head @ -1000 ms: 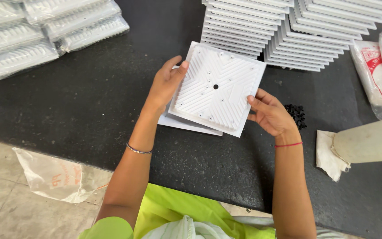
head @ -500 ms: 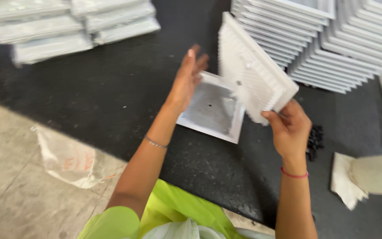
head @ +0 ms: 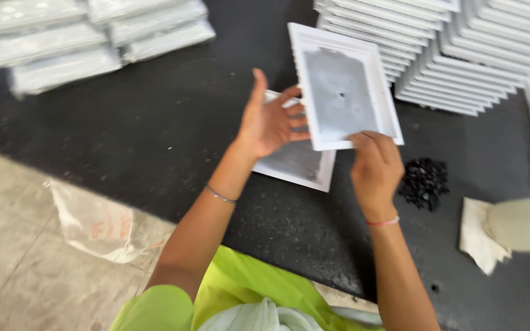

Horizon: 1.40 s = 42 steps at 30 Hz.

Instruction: The person unwraps a square white plastic panel from plastic film, fits small black plastic clips around its edges, and stacks the finished panel with others. They repeat the process on additional panels and wrap completed panels in plastic film on the workbench.

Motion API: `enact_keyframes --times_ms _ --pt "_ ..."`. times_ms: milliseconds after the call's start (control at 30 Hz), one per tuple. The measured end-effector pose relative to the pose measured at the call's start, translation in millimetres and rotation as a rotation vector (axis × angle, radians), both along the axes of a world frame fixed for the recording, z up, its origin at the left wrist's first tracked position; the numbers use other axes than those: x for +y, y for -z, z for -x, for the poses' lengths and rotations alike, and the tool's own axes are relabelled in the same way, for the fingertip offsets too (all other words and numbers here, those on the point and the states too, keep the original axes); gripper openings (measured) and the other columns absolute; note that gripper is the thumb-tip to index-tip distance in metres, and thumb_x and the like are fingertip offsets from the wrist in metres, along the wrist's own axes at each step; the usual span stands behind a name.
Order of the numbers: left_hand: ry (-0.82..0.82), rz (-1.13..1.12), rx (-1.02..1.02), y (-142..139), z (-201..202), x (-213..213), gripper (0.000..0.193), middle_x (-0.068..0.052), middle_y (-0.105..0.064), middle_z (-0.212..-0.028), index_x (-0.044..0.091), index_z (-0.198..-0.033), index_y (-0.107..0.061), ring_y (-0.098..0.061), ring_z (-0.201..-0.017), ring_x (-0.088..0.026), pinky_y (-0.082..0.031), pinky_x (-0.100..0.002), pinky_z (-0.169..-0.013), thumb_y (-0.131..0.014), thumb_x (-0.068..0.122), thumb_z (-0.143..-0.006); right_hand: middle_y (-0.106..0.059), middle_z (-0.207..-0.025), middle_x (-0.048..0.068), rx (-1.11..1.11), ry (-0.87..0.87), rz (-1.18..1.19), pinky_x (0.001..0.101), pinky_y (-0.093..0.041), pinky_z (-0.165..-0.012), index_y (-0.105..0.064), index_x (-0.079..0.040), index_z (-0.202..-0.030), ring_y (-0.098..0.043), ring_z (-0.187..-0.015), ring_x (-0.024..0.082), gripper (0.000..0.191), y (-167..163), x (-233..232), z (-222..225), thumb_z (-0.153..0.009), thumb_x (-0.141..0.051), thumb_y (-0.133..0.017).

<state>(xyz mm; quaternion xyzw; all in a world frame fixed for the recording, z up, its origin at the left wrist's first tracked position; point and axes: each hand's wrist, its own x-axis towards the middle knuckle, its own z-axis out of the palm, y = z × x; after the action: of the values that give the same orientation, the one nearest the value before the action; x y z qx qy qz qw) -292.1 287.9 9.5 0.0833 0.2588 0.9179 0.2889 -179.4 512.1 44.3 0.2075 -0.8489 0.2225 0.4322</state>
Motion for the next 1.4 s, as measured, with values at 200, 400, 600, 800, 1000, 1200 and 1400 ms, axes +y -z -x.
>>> enact_keyframes --times_ms 200,400,600,800,1000,1200,1400 --pt "-0.131 0.222 0.158 -17 -7 4 0.107 -0.017 -0.057 -0.141 0.006 -0.151 -0.039 -0.060 -0.129 -0.033 -0.053 -0.058 -0.104 -0.053 0.083 -0.077 -0.068 -0.105 0.006 -0.043 0.041 -0.120 0.0407 -0.051 -0.087 -0.070 -0.008 -0.103 -0.064 -0.100 0.029 0.027 8 -7 7 -0.083 0.009 -0.066" --pt "-0.251 0.223 0.080 -5 -4 10 0.089 -0.016 -0.059 -0.142 0.003 -0.148 -0.047 -0.060 -0.131 -0.026 -0.053 -0.043 -0.107 -0.063 0.067 -0.087 -0.066 -0.104 0.004 -0.101 -0.013 -0.164 0.0398 -0.050 -0.089 -0.071 -0.009 -0.104 -0.063 -0.103 0.027 0.031 12 -20 6 -0.079 0.008 -0.065" --pt "-0.283 0.093 0.064 10 1 12 0.088 -0.018 -0.058 -0.142 0.004 -0.150 -0.044 -0.059 -0.131 -0.031 -0.053 -0.047 -0.107 -0.060 0.066 -0.089 -0.066 -0.122 0.006 -0.092 -0.027 -0.233 0.0468 -0.045 -0.099 -0.067 -0.011 -0.119 -0.058 -0.118 0.028 0.036 2 -18 5 -0.084 -0.014 -0.072" --pt "-0.347 0.112 0.062 12 4 12 0.088 -0.019 -0.056 -0.144 0.005 -0.152 -0.039 -0.059 -0.132 -0.033 -0.053 -0.049 -0.108 -0.058 0.065 -0.090 -0.053 -0.153 0.017 -0.238 -0.164 0.364 0.0408 -0.042 -0.122 -0.049 -0.008 -0.152 -0.052 -0.144 0.029 0.045 7 31 21 -0.114 -0.030 -0.059" --pt "-0.295 0.070 0.136 9 -5 25 0.085 -0.018 -0.054 -0.148 0.005 -0.154 -0.038 -0.057 -0.135 -0.032 -0.052 -0.049 -0.111 -0.059 0.062 -0.094 -0.063 -0.137 0.007 -0.797 -0.223 1.092 0.0346 -0.055 -0.096 -0.052 -0.007 -0.147 -0.065 -0.118 0.017 0.052 35 70 45 -0.106 -0.038 -0.051" --pt "-0.285 0.156 0.148 -1 -15 33 0.092 -0.019 -0.052 -0.149 0.006 -0.155 -0.036 -0.056 -0.136 -0.032 -0.053 -0.049 -0.110 -0.052 0.070 -0.091 -0.070 -0.124 0.006 -0.948 -0.397 1.227 0.0361 -0.062 -0.089 -0.055 -0.004 -0.144 -0.070 -0.106 0.016 0.045 43 74 46 -0.108 -0.029 -0.048" --pt "-0.279 0.154 0.151 -5 -14 34 0.097 -0.020 -0.051 -0.149 0.007 -0.154 -0.036 -0.056 -0.135 -0.033 -0.054 -0.050 -0.108 -0.043 0.077 -0.088 -0.070 -0.123 0.008 -0.946 -0.391 1.253 0.0379 -0.064 -0.088 -0.057 -0.003 -0.141 -0.072 -0.104 0.018 0.040 44 68 44 -0.107 -0.024 -0.050"
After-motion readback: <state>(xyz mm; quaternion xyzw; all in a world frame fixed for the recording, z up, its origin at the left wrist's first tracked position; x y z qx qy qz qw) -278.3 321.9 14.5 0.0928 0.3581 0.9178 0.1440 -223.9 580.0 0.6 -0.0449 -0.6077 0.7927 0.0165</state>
